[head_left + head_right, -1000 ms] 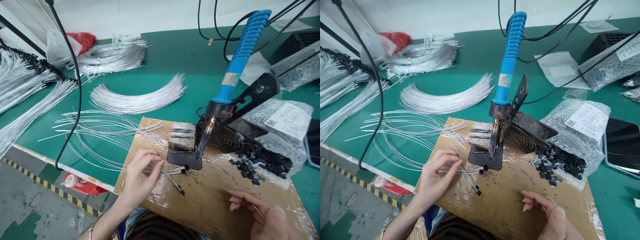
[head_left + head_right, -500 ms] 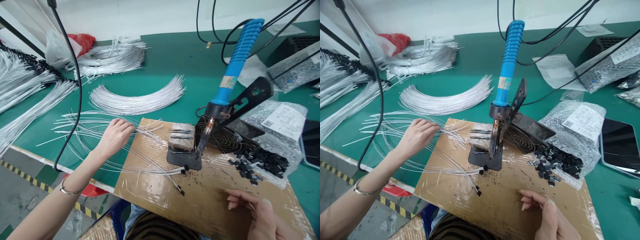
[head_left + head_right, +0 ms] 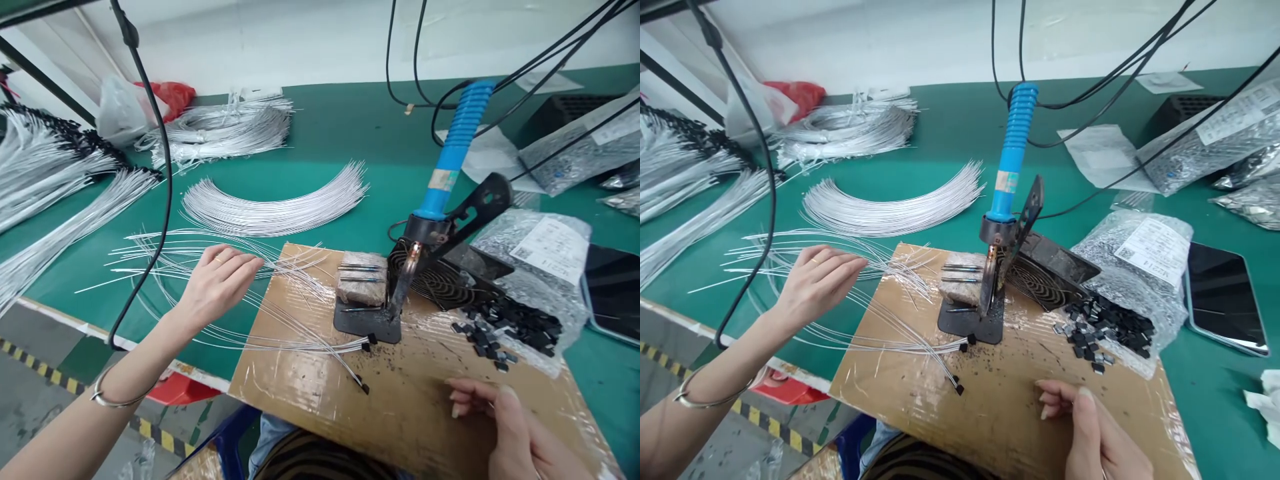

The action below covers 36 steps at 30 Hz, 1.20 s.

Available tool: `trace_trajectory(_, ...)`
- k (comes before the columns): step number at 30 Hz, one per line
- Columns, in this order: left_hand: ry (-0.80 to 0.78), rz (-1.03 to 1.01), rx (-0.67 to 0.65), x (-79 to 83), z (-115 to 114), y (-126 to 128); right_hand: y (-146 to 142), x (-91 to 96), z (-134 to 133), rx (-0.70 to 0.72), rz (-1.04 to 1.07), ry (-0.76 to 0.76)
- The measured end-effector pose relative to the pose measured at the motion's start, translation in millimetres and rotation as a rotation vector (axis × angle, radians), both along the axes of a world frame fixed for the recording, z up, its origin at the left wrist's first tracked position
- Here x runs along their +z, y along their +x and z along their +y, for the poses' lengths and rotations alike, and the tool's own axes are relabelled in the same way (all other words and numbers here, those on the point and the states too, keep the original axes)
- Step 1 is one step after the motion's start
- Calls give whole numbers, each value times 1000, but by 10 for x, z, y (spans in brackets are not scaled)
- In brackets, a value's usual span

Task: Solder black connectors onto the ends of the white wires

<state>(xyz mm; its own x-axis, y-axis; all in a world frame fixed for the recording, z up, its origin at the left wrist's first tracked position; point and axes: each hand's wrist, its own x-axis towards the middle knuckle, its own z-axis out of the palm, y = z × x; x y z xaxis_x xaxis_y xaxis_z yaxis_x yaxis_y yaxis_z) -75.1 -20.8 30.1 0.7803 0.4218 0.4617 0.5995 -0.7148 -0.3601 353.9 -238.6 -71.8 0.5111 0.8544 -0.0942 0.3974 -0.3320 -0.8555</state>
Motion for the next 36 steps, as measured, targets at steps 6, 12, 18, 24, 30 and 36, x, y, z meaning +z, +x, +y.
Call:
trace_trajectory(6, 16, -1, -94, 41, -321, 87, -484, 423, 88, -46, 93, 151)
trace_trajectory(12, -15, 21, -205, -33, -620, 227, -912, 715, 348, 376, 321, 283)
trace_trajectory(18, -62, 24, -247, -15, -754, 315, -1058, 771, 488, 439, 556, 46)
trace_trajectory(24, -93, 21, -182, -18, -830, 328, -1019, 695, 428, 418, 693, 30)
trace_trajectory(30, -477, -267, -189, 64, -996, 596, -881, 727, 448, 578, 427, 178)
trace_trajectory(36, -1074, -409, -90, 77, -1291, 1088, -845, 767, 496, 734, 235, 289)
